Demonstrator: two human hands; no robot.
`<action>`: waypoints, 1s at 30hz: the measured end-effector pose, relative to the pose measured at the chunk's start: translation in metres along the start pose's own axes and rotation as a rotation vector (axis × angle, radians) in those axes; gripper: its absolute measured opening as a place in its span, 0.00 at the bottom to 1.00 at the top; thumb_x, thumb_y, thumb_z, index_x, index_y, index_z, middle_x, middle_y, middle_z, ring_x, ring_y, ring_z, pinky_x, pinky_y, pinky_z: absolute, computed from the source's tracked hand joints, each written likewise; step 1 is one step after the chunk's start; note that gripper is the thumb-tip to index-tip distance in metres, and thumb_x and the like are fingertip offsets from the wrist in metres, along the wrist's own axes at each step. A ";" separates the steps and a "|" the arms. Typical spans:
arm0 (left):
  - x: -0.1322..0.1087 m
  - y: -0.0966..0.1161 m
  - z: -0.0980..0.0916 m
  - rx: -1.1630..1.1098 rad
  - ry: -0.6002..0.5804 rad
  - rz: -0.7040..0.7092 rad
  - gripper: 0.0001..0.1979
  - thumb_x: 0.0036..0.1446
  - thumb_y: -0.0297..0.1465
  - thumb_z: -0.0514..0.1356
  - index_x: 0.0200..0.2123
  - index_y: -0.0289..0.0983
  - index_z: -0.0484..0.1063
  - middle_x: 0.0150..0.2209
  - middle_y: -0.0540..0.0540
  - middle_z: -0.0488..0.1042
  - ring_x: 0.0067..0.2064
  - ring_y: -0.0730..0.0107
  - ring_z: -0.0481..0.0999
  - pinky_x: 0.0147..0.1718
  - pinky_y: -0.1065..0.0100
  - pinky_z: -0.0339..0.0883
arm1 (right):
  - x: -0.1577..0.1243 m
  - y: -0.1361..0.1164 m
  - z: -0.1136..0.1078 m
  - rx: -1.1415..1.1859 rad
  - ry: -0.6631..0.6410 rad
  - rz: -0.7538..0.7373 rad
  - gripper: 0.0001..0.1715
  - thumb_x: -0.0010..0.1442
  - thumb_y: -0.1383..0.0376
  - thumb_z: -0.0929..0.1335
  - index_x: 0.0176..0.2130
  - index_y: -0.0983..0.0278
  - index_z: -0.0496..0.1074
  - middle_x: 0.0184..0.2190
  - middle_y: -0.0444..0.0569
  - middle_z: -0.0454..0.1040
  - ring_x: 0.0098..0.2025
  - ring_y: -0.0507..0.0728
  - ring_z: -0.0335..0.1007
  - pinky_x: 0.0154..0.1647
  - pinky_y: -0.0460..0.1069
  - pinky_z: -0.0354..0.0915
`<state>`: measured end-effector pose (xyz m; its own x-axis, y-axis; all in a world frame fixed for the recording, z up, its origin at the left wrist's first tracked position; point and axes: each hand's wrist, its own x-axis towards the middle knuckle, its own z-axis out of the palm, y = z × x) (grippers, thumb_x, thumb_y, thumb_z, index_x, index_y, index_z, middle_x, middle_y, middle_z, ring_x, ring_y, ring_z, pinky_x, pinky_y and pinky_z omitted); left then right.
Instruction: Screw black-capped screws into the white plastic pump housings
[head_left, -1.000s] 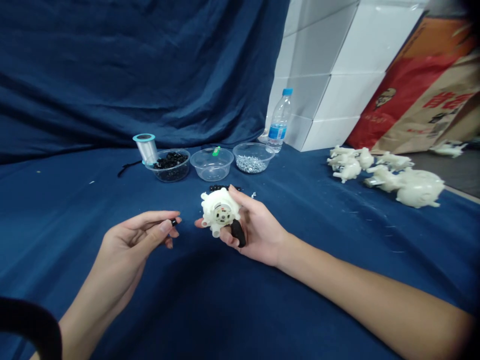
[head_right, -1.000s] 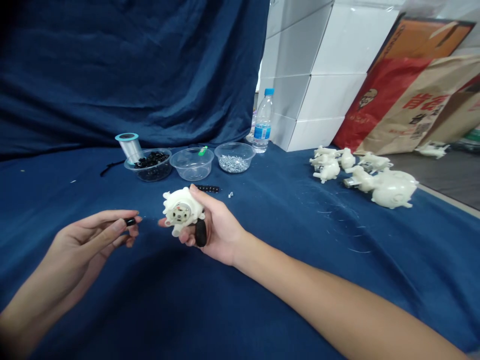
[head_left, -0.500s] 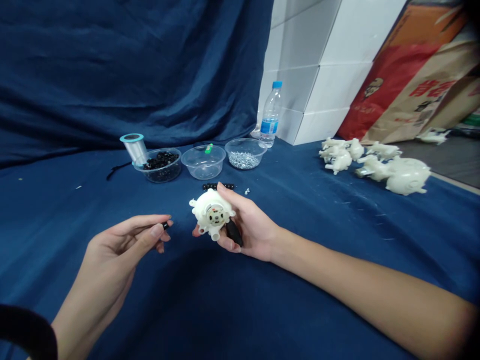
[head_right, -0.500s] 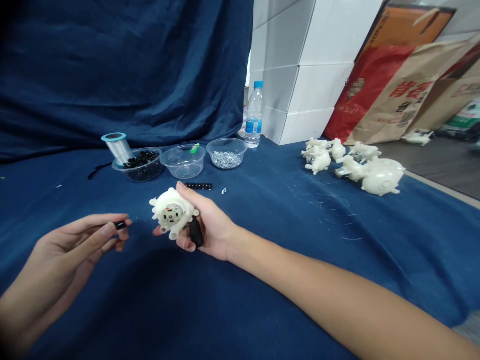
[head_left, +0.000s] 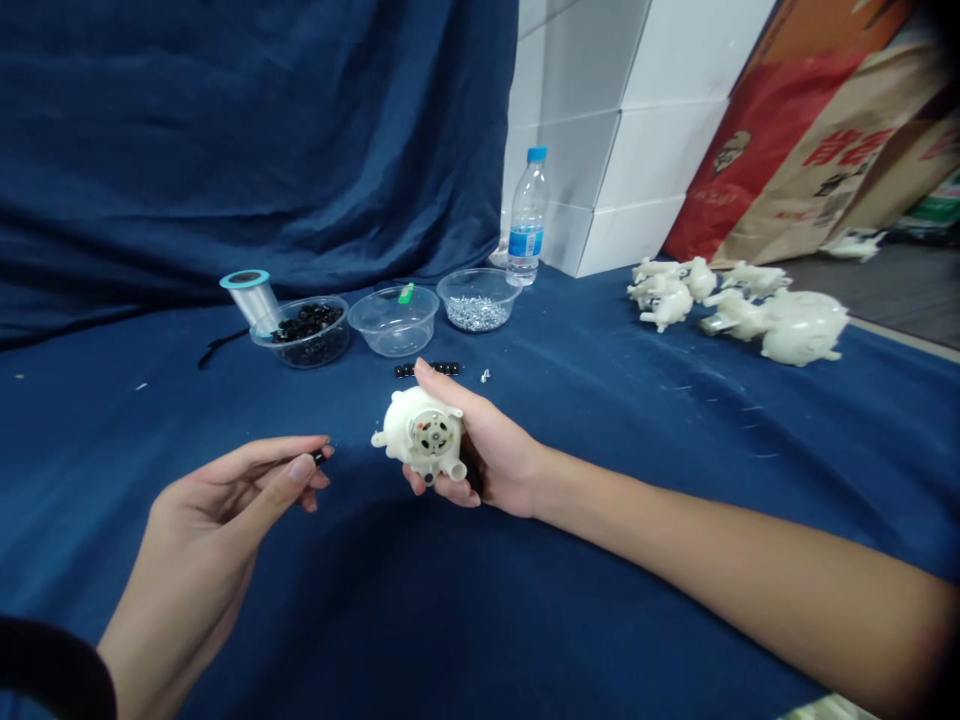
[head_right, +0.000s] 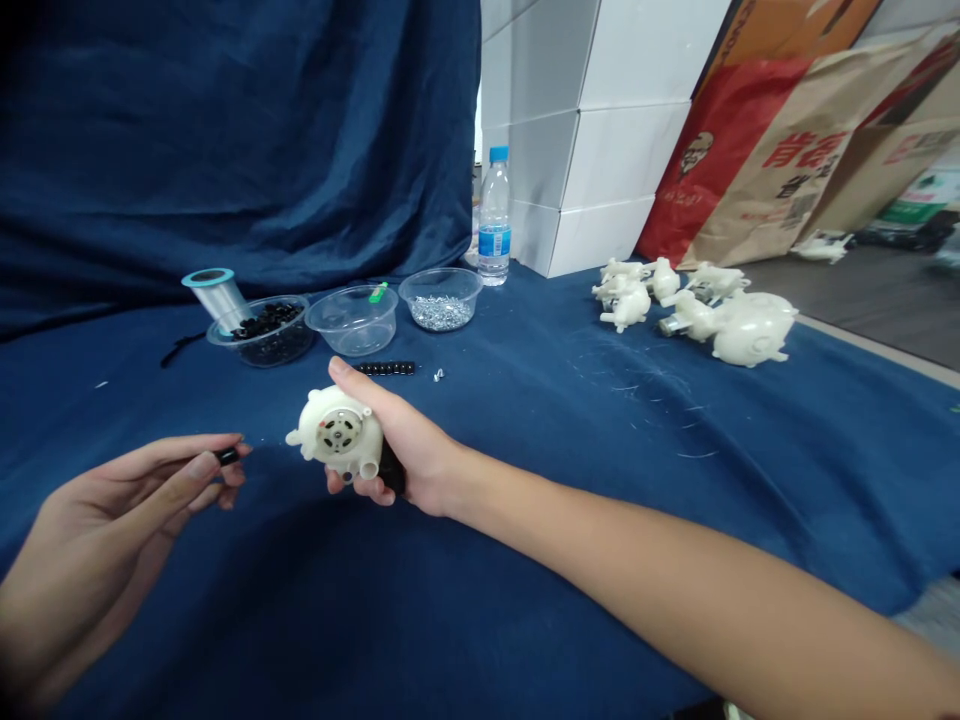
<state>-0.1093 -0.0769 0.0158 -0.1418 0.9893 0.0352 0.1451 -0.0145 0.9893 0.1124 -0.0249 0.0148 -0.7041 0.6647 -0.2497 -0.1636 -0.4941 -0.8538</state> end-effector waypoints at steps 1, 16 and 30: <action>0.000 0.000 0.000 0.008 -0.007 0.005 0.15 0.47 0.41 0.71 0.39 0.42 0.80 0.33 0.49 0.80 0.34 0.69 0.74 0.33 0.75 0.71 | 0.000 0.000 0.000 -0.015 -0.001 0.000 0.42 0.59 0.34 0.57 0.31 0.67 0.72 0.20 0.48 0.72 0.11 0.46 0.57 0.08 0.40 0.50; -0.004 0.007 0.002 0.073 0.001 0.041 0.13 0.45 0.40 0.71 0.37 0.44 0.81 0.33 0.48 0.80 0.34 0.61 0.75 0.31 0.64 0.74 | 0.000 0.001 0.000 -0.088 0.012 -0.041 0.38 0.57 0.35 0.60 0.30 0.66 0.73 0.18 0.47 0.72 0.11 0.46 0.56 0.07 0.41 0.49; -0.003 0.003 0.002 0.013 -0.009 -0.029 0.16 0.46 0.40 0.72 0.39 0.42 0.80 0.33 0.49 0.80 0.33 0.72 0.75 0.32 0.80 0.71 | 0.000 0.002 0.000 -0.109 0.001 -0.034 0.39 0.57 0.34 0.60 0.33 0.65 0.73 0.19 0.48 0.72 0.12 0.46 0.56 0.08 0.41 0.50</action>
<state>-0.1061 -0.0797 0.0185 -0.1369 0.9906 0.0053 0.1542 0.0160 0.9879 0.1118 -0.0254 0.0133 -0.6988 0.6807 -0.2200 -0.1116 -0.4075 -0.9064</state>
